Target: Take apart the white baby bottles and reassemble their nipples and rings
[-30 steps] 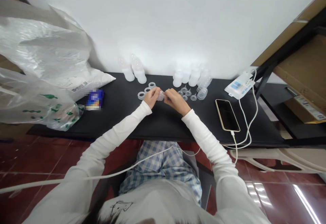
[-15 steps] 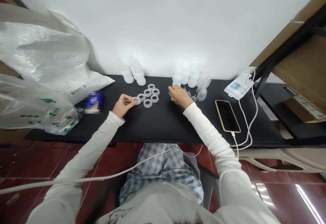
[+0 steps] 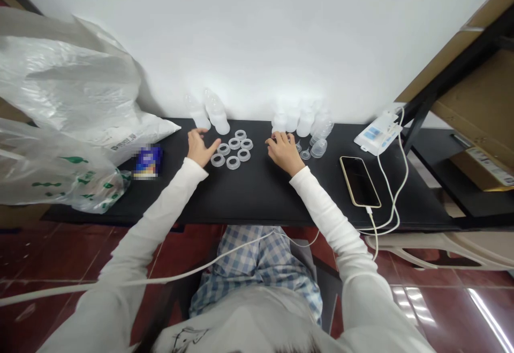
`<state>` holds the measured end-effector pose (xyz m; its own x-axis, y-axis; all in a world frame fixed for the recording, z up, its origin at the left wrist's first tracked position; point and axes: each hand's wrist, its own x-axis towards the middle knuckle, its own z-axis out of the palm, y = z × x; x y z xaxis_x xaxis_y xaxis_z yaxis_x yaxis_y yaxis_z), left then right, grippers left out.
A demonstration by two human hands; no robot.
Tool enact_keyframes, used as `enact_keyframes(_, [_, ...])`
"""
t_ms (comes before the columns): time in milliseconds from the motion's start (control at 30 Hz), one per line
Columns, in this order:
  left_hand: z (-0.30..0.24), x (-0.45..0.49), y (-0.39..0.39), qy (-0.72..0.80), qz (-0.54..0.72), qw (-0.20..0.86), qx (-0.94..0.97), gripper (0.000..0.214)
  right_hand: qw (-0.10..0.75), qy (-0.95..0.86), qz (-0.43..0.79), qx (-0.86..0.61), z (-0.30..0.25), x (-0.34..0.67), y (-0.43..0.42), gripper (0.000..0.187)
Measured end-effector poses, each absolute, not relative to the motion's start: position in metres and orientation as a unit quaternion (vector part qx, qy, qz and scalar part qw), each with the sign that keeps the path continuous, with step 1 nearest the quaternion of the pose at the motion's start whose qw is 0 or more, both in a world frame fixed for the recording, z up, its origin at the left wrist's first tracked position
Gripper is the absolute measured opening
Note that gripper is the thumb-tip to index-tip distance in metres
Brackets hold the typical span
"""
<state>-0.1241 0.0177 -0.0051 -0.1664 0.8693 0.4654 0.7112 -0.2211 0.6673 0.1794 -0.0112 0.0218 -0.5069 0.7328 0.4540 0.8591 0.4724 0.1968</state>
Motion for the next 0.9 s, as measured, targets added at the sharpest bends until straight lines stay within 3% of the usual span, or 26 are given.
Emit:
enact_keyframes(200, [0.022,-0.088,0.079,0.692,0.485,0.125,0.520,0.071,0.220,-0.842,-0.214,-0.443,0.014,0.175,-0.017,0.024])
enact_keyframes(467, [0.019,-0.074,0.081,0.749,0.429,0.098,0.496,0.051,0.271,-0.842,-0.199,-0.423,0.009,0.174,-0.021,0.022])
enact_keyframes(567, [0.017,-0.075,0.073,0.700,0.460,0.055,0.543,0.051,0.323,-0.825,-0.168,-0.433,0.011,0.172,-0.023,0.024])
enact_keyframes(733, [0.018,-0.070,0.043,0.525,0.434,-0.034,0.731,0.046,0.490,-0.738,-0.037,-0.462,0.015,0.171,-0.023,0.040])
enact_keyframes(900, [0.017,-0.048,0.021,0.429,0.368,-0.010,0.825,0.027,0.583,-0.657,0.092,-0.469,0.017,0.169,-0.021,0.050])
